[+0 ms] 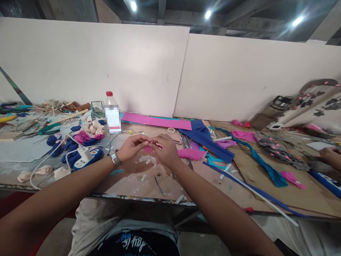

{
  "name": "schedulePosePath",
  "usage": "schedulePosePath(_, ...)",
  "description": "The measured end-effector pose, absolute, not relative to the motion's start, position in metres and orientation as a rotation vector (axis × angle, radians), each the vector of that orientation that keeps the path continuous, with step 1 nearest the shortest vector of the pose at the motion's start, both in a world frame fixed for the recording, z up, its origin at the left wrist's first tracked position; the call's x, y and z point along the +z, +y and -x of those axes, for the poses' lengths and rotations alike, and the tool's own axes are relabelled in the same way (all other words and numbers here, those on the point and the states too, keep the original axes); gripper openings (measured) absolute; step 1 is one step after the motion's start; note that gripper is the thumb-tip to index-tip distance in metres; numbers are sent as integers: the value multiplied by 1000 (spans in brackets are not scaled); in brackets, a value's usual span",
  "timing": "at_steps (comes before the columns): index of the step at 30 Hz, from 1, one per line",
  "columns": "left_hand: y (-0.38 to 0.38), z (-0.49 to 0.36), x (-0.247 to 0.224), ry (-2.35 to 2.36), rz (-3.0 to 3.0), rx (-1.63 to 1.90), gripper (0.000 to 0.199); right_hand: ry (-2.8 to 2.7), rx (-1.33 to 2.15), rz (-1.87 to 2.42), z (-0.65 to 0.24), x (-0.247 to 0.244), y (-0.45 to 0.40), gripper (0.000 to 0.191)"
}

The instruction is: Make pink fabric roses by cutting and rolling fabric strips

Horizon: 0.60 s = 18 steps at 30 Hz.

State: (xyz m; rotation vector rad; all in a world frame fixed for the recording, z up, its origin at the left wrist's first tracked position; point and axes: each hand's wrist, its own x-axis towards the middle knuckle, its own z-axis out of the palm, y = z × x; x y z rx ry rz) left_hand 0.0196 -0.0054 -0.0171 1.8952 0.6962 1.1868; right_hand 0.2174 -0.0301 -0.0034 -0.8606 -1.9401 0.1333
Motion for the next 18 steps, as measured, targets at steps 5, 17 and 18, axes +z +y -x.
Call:
schedulePosePath(5,-7,-21,-16,705,-1848,1212,35,-1928,142,888,-217,-3,-31,14)
schedulePosePath(17,-6,-21,-13,714,-1881,1239,42,-1886,101,925,-217,2,-35,12)
schedulePosePath(18,-7,-21,-13,704,-1890,1239,41,-1885,101,925,-217,2,-34,11)
